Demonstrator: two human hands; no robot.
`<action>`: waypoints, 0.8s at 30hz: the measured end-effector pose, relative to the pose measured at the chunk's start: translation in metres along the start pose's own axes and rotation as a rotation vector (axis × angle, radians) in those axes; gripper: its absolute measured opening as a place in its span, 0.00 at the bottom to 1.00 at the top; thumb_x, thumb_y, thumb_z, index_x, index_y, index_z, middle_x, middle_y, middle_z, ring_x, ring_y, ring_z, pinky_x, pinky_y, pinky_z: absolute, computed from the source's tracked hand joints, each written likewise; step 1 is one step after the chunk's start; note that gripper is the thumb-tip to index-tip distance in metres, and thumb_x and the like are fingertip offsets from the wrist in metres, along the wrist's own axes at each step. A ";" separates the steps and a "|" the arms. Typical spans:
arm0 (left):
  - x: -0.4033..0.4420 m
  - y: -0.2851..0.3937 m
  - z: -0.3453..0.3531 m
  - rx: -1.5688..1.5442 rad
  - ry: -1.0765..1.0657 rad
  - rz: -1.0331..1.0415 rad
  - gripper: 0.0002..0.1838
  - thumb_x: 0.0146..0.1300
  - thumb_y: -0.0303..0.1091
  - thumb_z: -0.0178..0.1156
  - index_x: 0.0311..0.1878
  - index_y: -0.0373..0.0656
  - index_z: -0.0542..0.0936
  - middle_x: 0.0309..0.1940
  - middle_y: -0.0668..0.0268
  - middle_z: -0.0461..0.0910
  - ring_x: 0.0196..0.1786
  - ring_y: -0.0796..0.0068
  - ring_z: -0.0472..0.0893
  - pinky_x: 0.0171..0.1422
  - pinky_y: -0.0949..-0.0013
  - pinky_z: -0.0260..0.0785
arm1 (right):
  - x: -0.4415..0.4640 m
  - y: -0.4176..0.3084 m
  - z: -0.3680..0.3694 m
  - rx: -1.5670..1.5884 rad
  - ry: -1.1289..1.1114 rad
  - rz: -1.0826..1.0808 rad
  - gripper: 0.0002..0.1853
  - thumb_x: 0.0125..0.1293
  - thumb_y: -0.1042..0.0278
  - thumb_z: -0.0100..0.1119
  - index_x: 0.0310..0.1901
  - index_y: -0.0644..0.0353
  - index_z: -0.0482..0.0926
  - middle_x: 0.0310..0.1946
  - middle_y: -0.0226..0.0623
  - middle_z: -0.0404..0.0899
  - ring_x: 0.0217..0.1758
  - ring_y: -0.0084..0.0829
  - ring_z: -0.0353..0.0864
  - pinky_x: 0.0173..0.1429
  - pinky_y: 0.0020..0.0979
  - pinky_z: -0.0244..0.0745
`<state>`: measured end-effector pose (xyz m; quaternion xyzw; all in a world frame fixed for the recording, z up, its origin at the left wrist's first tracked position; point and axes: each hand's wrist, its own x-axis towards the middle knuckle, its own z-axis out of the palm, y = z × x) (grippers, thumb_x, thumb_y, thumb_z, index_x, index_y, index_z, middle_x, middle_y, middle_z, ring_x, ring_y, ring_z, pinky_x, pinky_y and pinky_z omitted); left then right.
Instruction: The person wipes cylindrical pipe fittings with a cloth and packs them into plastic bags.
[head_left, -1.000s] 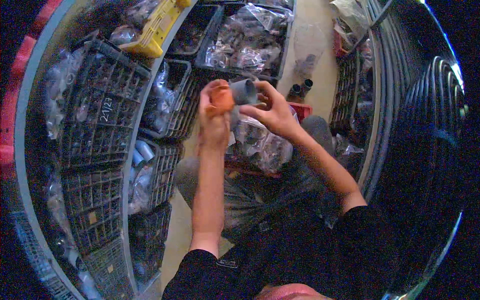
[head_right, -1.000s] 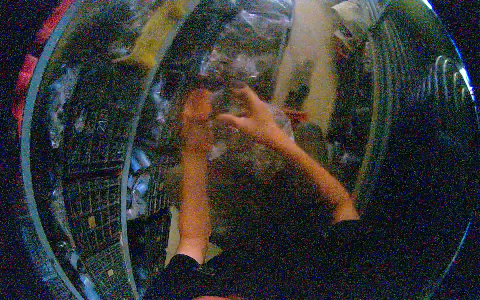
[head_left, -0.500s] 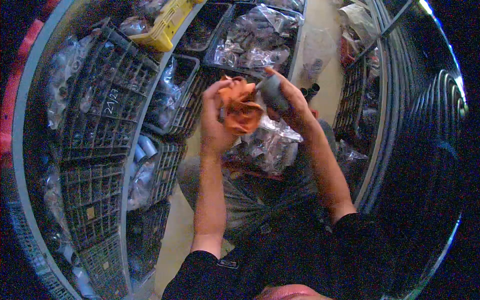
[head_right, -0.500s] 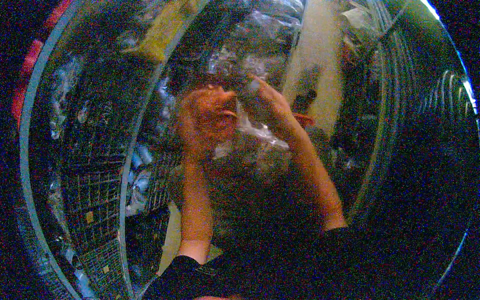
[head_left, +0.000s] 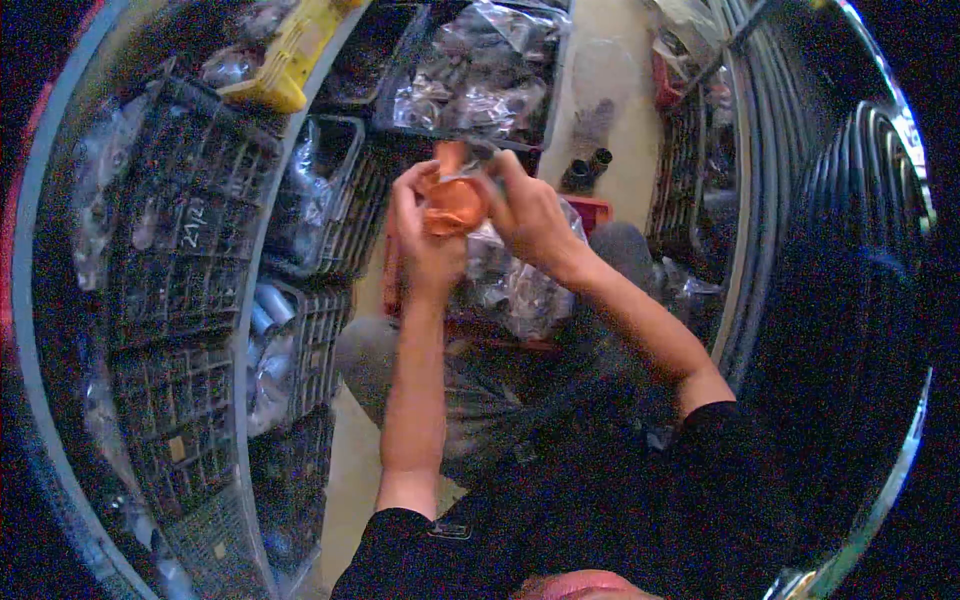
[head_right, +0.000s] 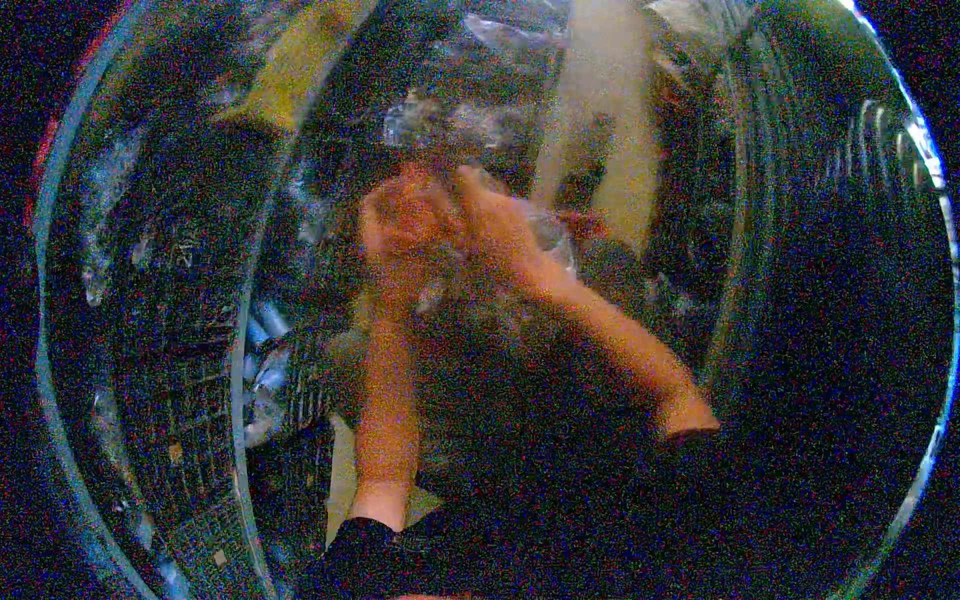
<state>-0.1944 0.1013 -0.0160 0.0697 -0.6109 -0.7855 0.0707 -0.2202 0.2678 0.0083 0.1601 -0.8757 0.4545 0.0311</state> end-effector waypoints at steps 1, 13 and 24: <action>-0.003 -0.001 0.002 -0.035 0.065 0.107 0.23 0.68 0.27 0.62 0.64 0.37 0.71 0.57 0.60 0.78 0.59 0.69 0.79 0.66 0.65 0.73 | 0.007 0.007 0.000 -0.081 0.063 -0.387 0.21 0.72 0.54 0.64 0.51 0.66 0.76 0.43 0.46 0.82 0.44 0.49 0.83 0.45 0.39 0.77; -0.002 0.022 -0.003 0.192 0.072 0.219 0.22 0.64 0.18 0.58 0.62 0.36 0.75 0.53 0.63 0.79 0.55 0.72 0.79 0.66 0.69 0.70 | -0.003 0.001 -0.017 0.244 -0.191 -0.217 0.23 0.69 0.63 0.67 0.61 0.60 0.72 0.43 0.45 0.78 0.50 0.39 0.80 0.53 0.38 0.76; 0.014 0.031 -0.051 0.058 0.213 0.091 0.21 0.60 0.12 0.49 0.56 0.38 0.75 0.43 0.61 0.80 0.42 0.74 0.82 0.49 0.69 0.80 | 0.048 0.278 -0.114 -0.437 0.150 0.098 0.30 0.50 0.75 0.76 0.59 0.58 0.80 0.52 0.54 0.79 0.55 0.55 0.81 0.62 0.44 0.78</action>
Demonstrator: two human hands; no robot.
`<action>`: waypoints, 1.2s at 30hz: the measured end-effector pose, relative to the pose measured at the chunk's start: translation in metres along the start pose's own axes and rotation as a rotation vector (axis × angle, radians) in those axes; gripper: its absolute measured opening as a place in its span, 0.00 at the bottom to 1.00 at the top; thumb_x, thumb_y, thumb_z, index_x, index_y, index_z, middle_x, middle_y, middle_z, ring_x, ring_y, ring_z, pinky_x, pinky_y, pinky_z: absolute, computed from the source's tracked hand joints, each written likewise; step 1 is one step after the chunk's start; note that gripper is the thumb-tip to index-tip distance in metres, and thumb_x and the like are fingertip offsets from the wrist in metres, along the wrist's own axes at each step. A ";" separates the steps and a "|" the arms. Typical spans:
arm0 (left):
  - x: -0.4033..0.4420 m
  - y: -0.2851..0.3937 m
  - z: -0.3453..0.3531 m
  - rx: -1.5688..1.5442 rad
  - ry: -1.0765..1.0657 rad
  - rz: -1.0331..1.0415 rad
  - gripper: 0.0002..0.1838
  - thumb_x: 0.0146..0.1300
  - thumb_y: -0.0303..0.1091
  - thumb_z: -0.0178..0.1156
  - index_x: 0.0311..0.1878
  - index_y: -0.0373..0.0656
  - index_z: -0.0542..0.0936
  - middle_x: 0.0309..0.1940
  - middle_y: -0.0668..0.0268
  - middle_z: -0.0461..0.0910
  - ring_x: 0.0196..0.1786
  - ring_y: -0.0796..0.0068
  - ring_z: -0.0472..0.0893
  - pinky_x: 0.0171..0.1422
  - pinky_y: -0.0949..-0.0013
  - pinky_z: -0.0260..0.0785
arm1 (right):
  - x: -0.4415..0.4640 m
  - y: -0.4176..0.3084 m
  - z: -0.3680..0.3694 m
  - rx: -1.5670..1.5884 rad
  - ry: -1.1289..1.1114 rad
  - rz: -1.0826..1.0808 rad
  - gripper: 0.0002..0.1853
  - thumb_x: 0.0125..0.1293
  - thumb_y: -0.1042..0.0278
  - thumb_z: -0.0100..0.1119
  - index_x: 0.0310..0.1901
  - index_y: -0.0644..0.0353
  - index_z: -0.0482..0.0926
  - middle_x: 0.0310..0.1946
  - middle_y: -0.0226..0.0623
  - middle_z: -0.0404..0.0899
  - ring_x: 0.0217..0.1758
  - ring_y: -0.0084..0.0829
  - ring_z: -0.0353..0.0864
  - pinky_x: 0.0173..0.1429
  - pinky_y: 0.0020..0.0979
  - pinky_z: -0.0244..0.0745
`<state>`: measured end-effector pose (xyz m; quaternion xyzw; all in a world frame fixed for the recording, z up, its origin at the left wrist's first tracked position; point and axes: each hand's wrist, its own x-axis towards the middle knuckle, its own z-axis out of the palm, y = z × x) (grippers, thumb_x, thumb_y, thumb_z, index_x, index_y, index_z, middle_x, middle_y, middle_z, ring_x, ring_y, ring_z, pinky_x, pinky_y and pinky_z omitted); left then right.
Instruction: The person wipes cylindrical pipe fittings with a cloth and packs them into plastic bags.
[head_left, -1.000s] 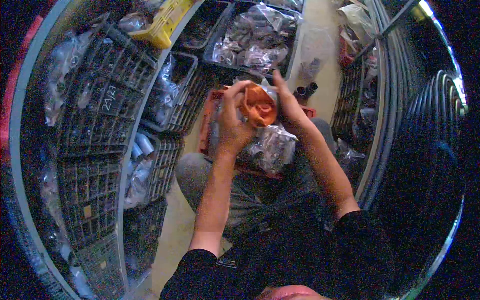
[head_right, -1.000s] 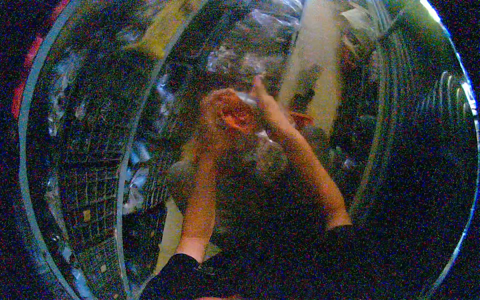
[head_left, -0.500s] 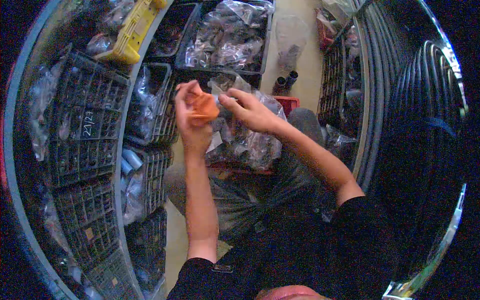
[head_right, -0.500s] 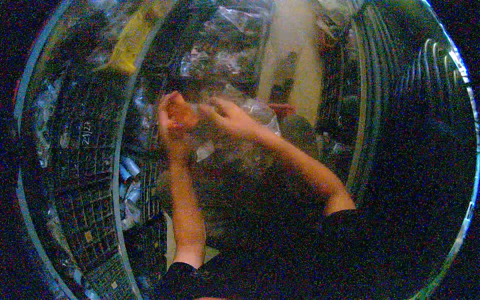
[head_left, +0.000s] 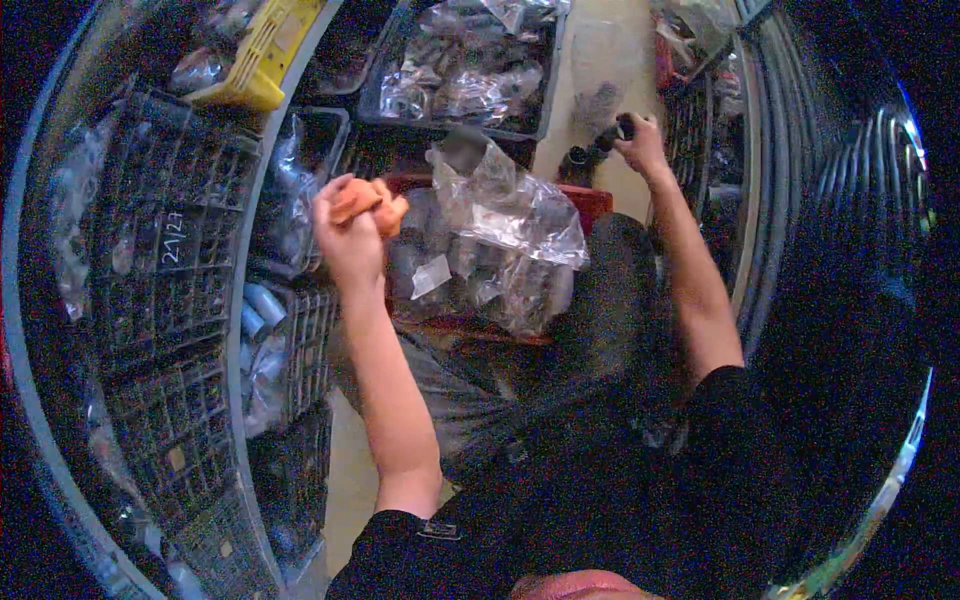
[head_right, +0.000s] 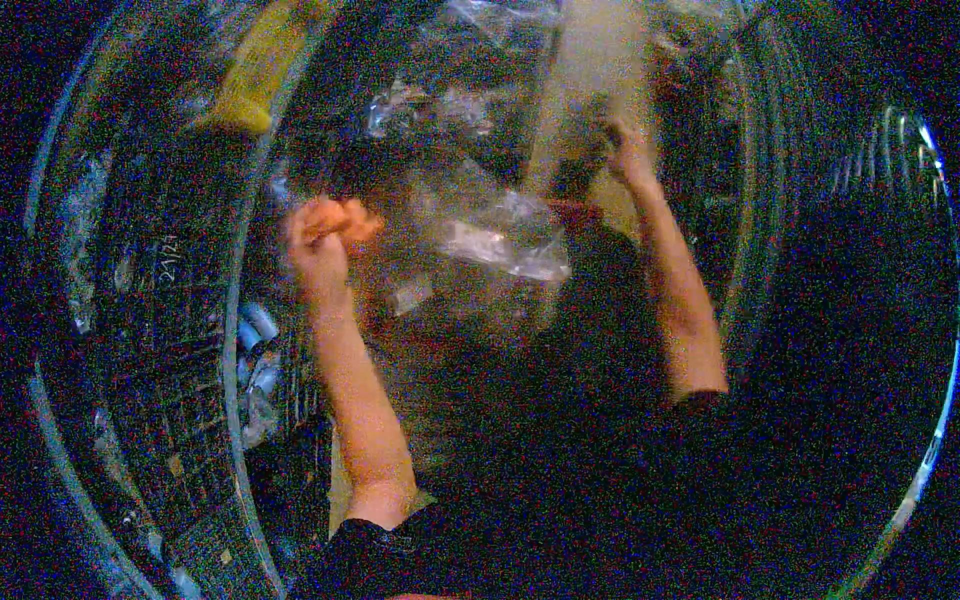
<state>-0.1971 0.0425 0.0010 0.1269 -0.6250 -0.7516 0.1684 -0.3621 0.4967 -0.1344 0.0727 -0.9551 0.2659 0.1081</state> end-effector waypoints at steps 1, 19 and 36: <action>-0.007 0.007 0.010 0.129 0.005 0.024 0.22 0.59 0.12 0.49 0.56 0.38 0.75 0.44 0.61 0.80 0.45 0.73 0.82 0.52 0.68 0.78 | 0.004 0.031 0.018 0.003 -0.008 -0.001 0.30 0.50 0.75 0.76 0.59 0.58 0.80 0.52 0.54 0.79 0.55 0.55 0.81 0.62 0.44 0.78; 0.000 0.000 0.025 0.686 -0.093 0.166 0.22 0.54 0.14 0.56 0.54 0.35 0.79 0.48 0.58 0.83 0.52 0.65 0.83 0.63 0.63 0.74 | 0.035 0.033 0.042 0.008 -0.401 -0.055 0.18 0.52 0.67 0.72 0.44 0.63 0.82 0.39 0.56 0.83 0.47 0.61 0.79 0.54 0.51 0.75; -0.001 0.008 0.038 0.646 -0.130 0.115 0.21 0.56 0.15 0.59 0.54 0.37 0.78 0.44 0.59 0.85 0.46 0.67 0.86 0.54 0.65 0.79 | 0.026 0.010 0.079 -0.526 -0.418 -0.366 0.19 0.57 0.67 0.66 0.53 0.45 0.84 0.43 0.39 0.84 0.56 0.48 0.78 0.56 0.51 0.74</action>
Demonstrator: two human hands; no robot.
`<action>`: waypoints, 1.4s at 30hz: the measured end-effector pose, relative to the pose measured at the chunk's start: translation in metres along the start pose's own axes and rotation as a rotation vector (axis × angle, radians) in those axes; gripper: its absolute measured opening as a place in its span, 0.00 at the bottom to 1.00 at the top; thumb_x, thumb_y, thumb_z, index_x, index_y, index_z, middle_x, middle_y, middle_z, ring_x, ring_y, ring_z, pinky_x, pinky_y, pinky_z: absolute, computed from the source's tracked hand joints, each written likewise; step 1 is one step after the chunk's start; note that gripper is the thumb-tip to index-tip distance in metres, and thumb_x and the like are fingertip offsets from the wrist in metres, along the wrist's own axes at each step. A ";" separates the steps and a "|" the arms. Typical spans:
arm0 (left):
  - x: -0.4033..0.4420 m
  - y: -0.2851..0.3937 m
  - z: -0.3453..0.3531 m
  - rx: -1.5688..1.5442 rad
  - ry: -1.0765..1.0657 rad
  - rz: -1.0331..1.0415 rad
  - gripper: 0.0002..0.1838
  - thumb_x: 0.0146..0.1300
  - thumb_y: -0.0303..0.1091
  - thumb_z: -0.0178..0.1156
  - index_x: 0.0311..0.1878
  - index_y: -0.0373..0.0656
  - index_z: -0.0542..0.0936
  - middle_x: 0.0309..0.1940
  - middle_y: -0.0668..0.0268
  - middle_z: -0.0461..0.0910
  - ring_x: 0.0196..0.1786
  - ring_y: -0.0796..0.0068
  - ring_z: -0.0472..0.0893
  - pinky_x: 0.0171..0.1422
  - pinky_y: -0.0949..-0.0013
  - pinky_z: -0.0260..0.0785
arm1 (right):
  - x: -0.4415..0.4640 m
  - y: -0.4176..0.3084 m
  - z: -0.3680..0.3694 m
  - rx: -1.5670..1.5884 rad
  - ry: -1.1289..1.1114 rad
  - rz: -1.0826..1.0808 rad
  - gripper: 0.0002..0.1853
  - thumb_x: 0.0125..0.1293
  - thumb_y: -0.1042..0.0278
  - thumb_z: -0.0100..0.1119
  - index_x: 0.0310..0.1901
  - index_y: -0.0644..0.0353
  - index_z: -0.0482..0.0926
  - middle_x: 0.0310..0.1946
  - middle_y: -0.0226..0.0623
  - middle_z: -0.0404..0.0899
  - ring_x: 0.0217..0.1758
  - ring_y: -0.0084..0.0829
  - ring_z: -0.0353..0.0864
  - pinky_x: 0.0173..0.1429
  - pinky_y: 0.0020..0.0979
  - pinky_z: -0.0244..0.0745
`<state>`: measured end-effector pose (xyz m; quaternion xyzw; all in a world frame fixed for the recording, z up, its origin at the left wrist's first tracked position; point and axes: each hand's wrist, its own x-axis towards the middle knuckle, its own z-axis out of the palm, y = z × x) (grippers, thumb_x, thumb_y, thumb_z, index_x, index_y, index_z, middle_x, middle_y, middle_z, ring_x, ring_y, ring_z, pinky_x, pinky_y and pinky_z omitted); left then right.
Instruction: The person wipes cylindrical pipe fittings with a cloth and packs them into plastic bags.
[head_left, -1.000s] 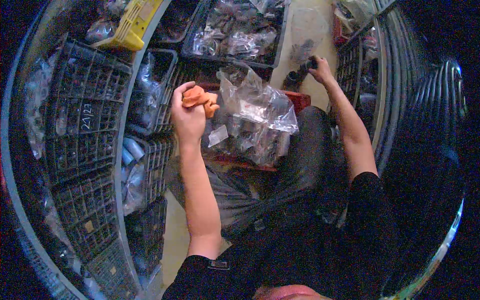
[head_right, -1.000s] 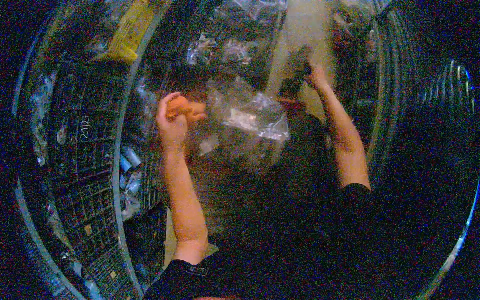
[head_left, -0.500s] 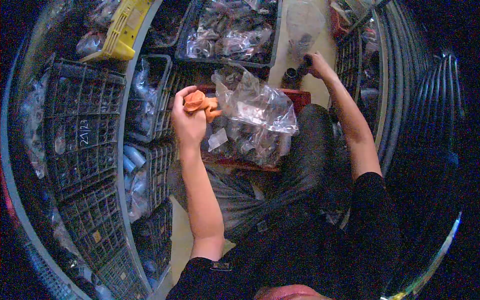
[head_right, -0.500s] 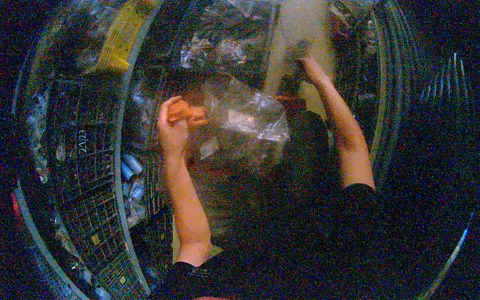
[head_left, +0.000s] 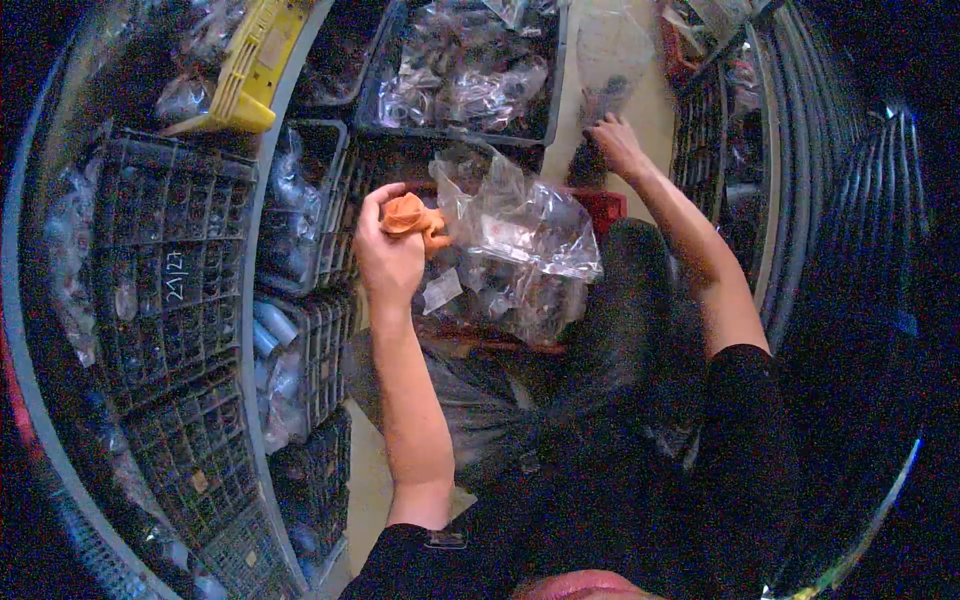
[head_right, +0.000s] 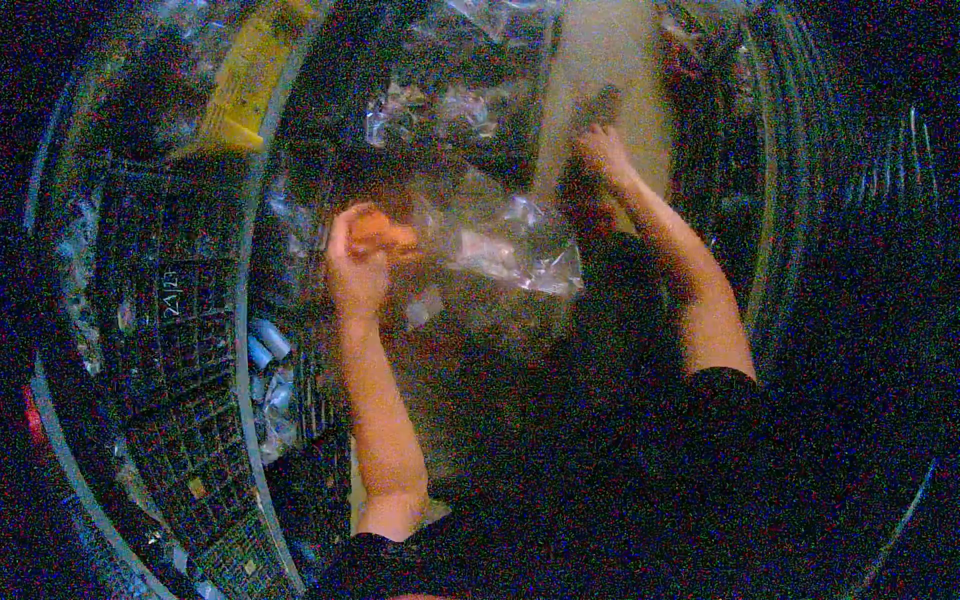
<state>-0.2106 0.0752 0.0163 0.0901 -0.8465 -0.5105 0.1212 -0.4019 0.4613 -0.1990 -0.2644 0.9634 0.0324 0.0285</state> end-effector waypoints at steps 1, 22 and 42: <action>0.000 0.000 0.000 0.028 0.003 0.020 0.21 0.55 0.15 0.59 0.54 0.37 0.78 0.44 0.59 0.85 0.47 0.68 0.86 0.54 0.65 0.79 | 0.001 0.000 0.011 -0.023 -0.007 0.017 0.19 0.56 0.68 0.65 0.52 0.45 0.85 0.44 0.37 0.85 0.58 0.46 0.78 0.58 0.52 0.73; 0.000 -0.141 0.104 0.681 -0.762 -0.081 0.14 0.49 0.40 0.69 0.40 0.53 0.91 0.39 0.52 0.88 0.43 0.51 0.88 0.51 0.54 0.80 | -0.075 -0.121 0.010 1.062 -0.036 0.764 0.31 0.64 0.53 0.69 0.56 0.76 0.80 0.49 0.55 0.87 0.50 0.38 0.87 0.56 0.38 0.80; -0.003 -0.028 0.090 -0.654 -0.578 -0.073 0.15 0.68 0.36 0.65 0.53 0.40 0.79 0.36 0.73 0.77 0.36 0.80 0.77 0.39 0.71 0.73 | -0.081 -0.124 -0.340 1.482 0.376 -0.069 0.13 0.71 0.69 0.66 0.54 0.64 0.84 0.38 0.29 0.85 0.36 0.16 0.77 0.41 0.22 0.73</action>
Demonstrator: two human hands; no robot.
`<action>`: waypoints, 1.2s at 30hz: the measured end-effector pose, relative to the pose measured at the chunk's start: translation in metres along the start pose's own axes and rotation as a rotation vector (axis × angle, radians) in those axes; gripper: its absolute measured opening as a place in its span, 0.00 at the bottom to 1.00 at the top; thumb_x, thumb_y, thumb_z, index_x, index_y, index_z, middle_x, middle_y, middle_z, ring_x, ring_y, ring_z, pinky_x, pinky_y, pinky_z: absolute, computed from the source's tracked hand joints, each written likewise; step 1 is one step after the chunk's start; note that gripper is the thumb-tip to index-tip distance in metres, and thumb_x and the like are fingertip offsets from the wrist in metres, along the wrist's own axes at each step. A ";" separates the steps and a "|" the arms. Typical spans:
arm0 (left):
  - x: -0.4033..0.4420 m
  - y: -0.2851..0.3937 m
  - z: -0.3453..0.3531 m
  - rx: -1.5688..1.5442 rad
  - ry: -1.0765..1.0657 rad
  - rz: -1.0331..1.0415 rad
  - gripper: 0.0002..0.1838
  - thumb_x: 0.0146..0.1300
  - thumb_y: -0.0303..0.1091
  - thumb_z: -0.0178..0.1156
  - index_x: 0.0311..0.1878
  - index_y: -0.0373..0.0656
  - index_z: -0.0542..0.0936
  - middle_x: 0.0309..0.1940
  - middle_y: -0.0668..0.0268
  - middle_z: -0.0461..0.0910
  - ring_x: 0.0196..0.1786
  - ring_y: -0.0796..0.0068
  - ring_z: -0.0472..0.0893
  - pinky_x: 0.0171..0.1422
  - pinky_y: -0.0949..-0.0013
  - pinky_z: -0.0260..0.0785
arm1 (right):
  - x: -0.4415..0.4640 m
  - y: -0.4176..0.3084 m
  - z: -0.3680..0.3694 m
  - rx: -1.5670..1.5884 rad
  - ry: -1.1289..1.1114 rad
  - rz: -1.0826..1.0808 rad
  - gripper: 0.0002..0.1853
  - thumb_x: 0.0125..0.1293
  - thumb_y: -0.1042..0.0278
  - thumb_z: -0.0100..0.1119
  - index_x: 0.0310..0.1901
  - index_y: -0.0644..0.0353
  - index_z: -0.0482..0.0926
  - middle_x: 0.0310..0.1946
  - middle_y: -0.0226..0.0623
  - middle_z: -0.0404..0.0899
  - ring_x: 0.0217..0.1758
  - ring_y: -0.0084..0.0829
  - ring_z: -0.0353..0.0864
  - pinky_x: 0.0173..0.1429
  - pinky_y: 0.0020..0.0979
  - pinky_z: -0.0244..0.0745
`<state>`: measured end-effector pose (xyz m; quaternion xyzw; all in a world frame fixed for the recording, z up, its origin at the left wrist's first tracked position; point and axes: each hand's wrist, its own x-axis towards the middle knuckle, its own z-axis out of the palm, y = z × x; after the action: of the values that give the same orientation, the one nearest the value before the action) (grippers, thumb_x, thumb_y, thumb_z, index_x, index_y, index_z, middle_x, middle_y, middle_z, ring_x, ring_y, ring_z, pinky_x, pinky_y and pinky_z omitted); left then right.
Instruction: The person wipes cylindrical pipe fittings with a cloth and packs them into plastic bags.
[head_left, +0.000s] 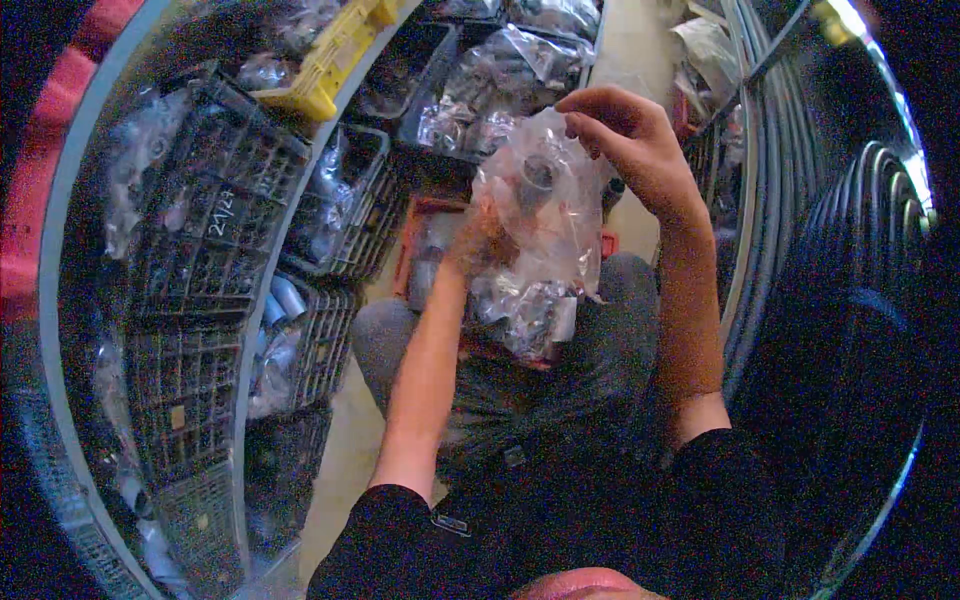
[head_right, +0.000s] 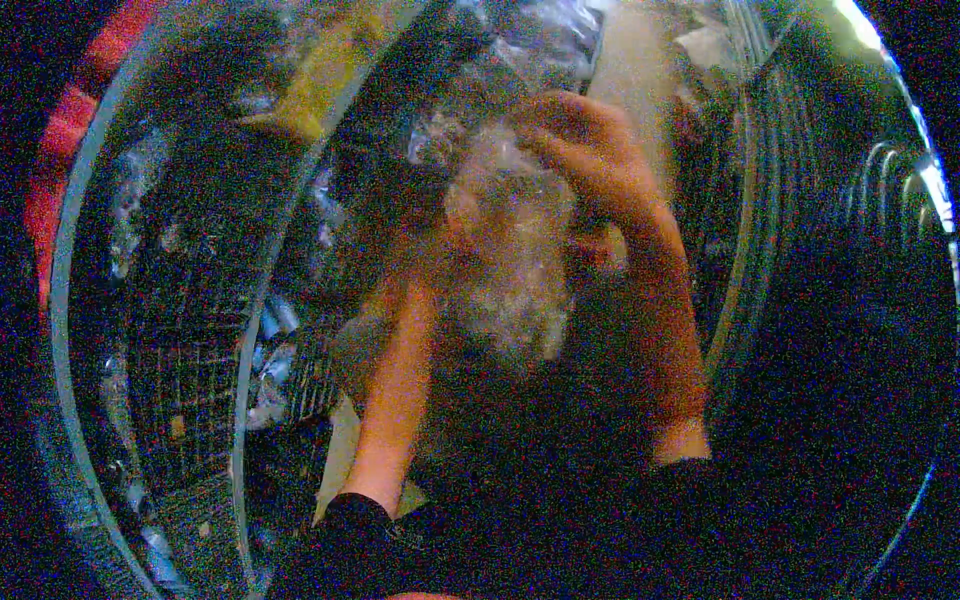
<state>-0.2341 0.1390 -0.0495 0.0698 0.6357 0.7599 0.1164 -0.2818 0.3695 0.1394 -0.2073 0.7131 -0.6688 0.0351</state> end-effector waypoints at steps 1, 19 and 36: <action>-0.001 0.007 0.003 -0.007 -0.013 0.001 0.15 0.68 0.35 0.65 0.54 0.40 0.79 0.37 0.72 0.78 0.36 0.79 0.77 0.39 0.71 0.73 | 0.007 -0.010 0.006 0.027 0.016 -0.008 0.13 0.71 0.69 0.66 0.53 0.64 0.84 0.36 0.28 0.85 0.35 0.16 0.77 0.40 0.22 0.72; -0.059 0.096 -0.032 0.544 -0.048 -0.234 0.20 0.59 0.28 0.68 0.54 0.33 0.79 0.45 0.59 0.85 0.43 0.71 0.85 0.44 0.66 0.80 | -0.081 0.267 0.010 0.151 0.107 0.436 0.33 0.57 0.73 0.77 0.65 0.67 0.76 0.63 0.45 0.79 0.63 0.37 0.79 0.63 0.35 0.78; -0.088 0.066 -0.157 0.179 0.580 0.253 0.32 0.64 0.46 0.72 0.62 0.32 0.76 0.51 0.58 0.86 0.50 0.69 0.86 0.59 0.67 0.77 | -0.052 0.229 -0.090 -0.023 0.546 0.096 0.20 0.69 0.76 0.64 0.62 0.63 0.80 0.58 0.38 0.82 0.55 0.29 0.82 0.53 0.32 0.83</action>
<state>-0.1952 -0.0445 -0.0094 -0.0611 0.6929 0.6977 -0.1715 -0.3203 0.4765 -0.0849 0.0140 0.7128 -0.6893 -0.1291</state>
